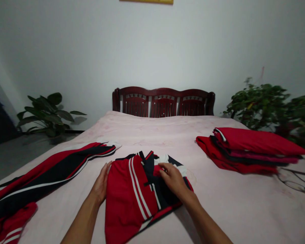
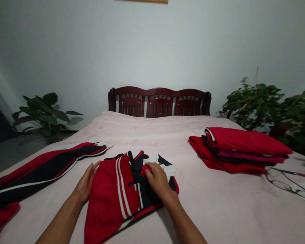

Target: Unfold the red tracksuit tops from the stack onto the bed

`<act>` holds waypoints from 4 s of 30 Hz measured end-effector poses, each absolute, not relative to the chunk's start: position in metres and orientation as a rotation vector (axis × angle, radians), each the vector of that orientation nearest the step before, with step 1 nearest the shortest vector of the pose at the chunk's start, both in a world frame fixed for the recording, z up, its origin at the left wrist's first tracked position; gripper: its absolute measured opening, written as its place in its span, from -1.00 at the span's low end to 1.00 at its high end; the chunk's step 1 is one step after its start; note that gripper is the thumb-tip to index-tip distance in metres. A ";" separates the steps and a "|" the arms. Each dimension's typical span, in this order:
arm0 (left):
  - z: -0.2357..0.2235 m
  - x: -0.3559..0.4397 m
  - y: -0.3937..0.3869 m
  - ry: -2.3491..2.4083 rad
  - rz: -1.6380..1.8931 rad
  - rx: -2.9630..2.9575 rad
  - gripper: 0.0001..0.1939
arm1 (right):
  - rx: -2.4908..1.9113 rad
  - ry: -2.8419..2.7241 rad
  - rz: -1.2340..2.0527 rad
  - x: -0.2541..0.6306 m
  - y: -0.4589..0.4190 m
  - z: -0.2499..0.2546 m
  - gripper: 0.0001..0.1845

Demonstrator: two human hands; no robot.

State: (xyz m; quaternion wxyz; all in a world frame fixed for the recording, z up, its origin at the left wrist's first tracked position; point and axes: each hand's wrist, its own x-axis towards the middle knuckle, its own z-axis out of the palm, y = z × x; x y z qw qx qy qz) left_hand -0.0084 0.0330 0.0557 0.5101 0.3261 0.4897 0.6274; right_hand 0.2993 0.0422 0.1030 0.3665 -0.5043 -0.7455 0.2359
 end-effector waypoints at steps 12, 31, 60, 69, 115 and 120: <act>0.067 0.003 0.042 1.154 1.703 0.794 -0.20 | -1.856 -1.974 0.243 0.339 0.061 0.070 -0.30; 0.086 0.106 0.009 2.071 0.485 2.031 -0.25 | -1.327 -1.397 0.798 0.345 0.073 0.054 -0.77; 0.098 0.089 0.070 1.606 0.414 2.466 -0.40 | -0.909 -0.759 1.139 0.376 0.086 0.045 -0.61; 0.131 0.059 0.022 1.337 0.371 2.559 -0.67 | -0.892 -0.677 1.215 0.379 0.089 0.044 -0.61; 0.106 -0.004 0.126 1.890 0.260 2.521 -0.76 | -0.704 -0.529 1.270 0.375 0.094 0.042 -0.57; 0.139 0.007 0.094 1.620 0.287 2.558 -0.72 | -0.567 -0.451 1.259 0.387 0.096 0.069 -0.70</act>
